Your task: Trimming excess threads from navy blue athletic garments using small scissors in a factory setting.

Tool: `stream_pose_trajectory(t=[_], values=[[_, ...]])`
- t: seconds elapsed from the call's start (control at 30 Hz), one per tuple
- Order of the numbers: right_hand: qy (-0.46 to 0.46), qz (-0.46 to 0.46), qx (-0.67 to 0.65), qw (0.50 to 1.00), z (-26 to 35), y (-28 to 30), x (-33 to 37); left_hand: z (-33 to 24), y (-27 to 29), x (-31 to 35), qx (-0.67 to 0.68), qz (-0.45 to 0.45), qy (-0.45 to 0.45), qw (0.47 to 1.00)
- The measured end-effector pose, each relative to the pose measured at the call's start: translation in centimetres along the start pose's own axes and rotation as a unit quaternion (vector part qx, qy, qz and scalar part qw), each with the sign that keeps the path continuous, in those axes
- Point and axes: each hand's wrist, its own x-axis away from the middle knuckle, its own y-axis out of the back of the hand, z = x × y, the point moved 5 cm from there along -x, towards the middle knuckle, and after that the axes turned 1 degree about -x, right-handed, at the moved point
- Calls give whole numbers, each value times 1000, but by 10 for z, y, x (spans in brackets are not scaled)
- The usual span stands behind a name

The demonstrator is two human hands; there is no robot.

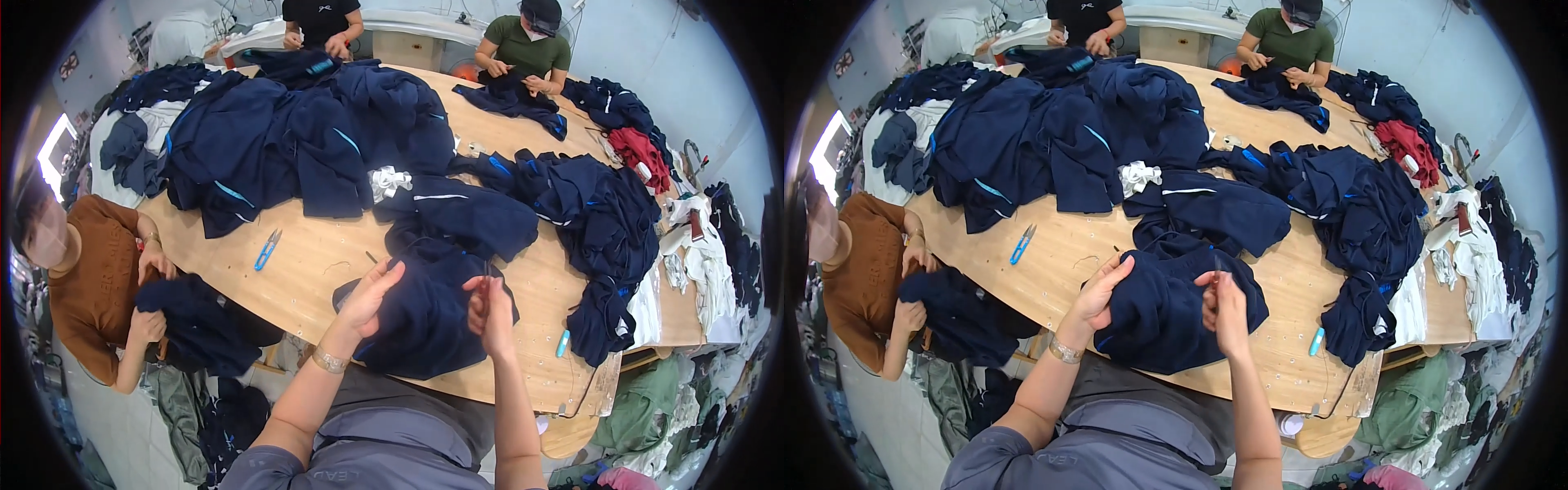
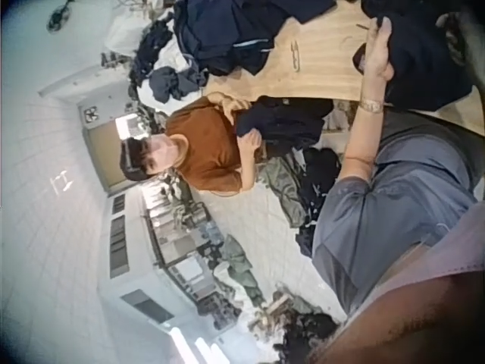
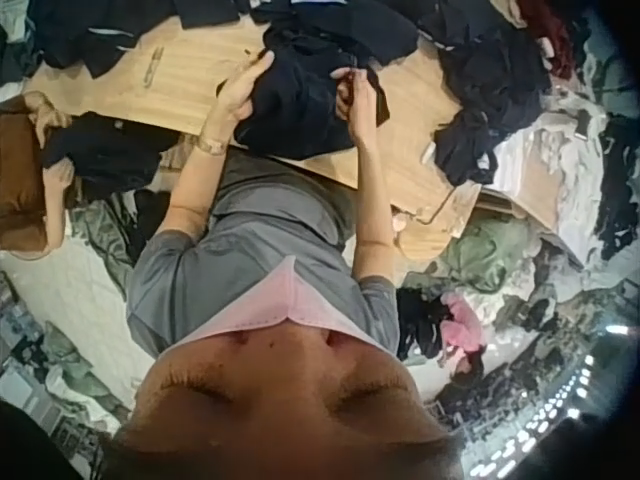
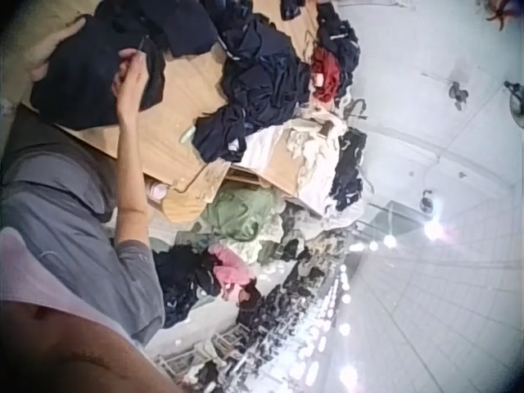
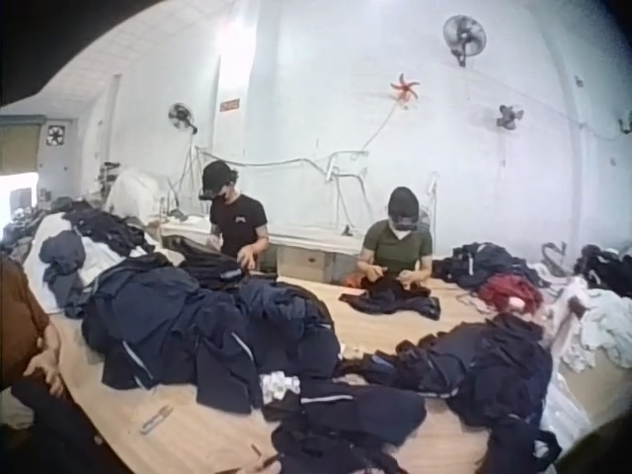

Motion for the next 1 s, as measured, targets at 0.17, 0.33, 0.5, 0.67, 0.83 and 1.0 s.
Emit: stream_pose_trajectory(t=[0.17, 0.33, 0.5, 0.67, 0.83, 1.0], values=[[85, 40, 230, 969, -6, -20, 13, -3, -8, 9, -63, 16, -89, 994], [254, 47, 391, 883, 11, -37, 25, -8, -22, 14, -120, 39, -118, 985], [290, 20, 491, 821, 19, -40, 26, -12, -34, 16, -185, 65, -155, 968], [306, 38, 507, 805, 17, -40, 23, -14, -36, 16, -216, 71, -156, 961], [313, 45, 503, 804, 19, -41, 22, -13, -38, 16, -223, 74, -135, 963], [310, 34, 484, 817, 24, -36, 20, -14, -40, 16, -237, 72, -147, 958]])
